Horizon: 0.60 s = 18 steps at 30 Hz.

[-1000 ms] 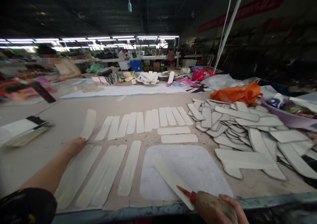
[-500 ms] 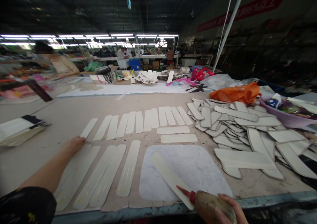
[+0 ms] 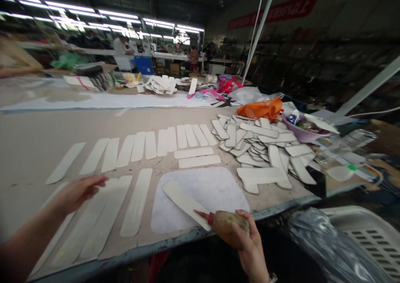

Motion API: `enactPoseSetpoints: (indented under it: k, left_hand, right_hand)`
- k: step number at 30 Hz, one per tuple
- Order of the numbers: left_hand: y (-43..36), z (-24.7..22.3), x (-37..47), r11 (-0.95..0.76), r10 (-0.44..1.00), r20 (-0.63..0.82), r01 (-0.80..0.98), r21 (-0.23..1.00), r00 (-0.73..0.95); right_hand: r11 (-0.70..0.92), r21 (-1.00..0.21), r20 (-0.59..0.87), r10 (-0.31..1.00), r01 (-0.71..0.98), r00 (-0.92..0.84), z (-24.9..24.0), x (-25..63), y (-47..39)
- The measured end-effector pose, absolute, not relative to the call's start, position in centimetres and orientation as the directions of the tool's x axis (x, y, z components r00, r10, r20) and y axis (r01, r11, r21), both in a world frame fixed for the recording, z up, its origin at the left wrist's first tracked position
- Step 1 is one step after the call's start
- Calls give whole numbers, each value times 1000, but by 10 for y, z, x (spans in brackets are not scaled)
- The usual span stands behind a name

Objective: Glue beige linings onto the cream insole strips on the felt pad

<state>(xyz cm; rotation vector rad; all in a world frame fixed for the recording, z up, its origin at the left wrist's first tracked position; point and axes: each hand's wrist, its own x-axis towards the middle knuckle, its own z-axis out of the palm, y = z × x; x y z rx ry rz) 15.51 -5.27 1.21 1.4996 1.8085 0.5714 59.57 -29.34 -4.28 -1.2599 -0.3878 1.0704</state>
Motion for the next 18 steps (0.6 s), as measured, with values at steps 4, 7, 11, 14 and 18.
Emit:
enactPoseSetpoints:
  k: [4,7,11,14,18]
  left_hand:
    - [-157,-12,251,562,601,-636,310,767,484]
    - [-215,-31,301,798,454,-699,96,595,553]
    - [-232,-56,334,836,532,-704,-163,523,471]
    - [-226,-68,345,791,601,-686,-188,582,411]
    - [-224,-71,352,730,670,-645,-167,663,366]
  right_hand:
    - [-48,-883,-304,816,-467,491,-35,589,-294]
    - [-10,-884,-276,819,-468,503,-34,586,-296]
    - [-5,-892,-238,855,-451,461,-33,583,-302]
    - [-17,-905,-222,872,-426,436,-32,580,-308]
    - [-20,-935,-187,877,-354,444,-31,577,-315]
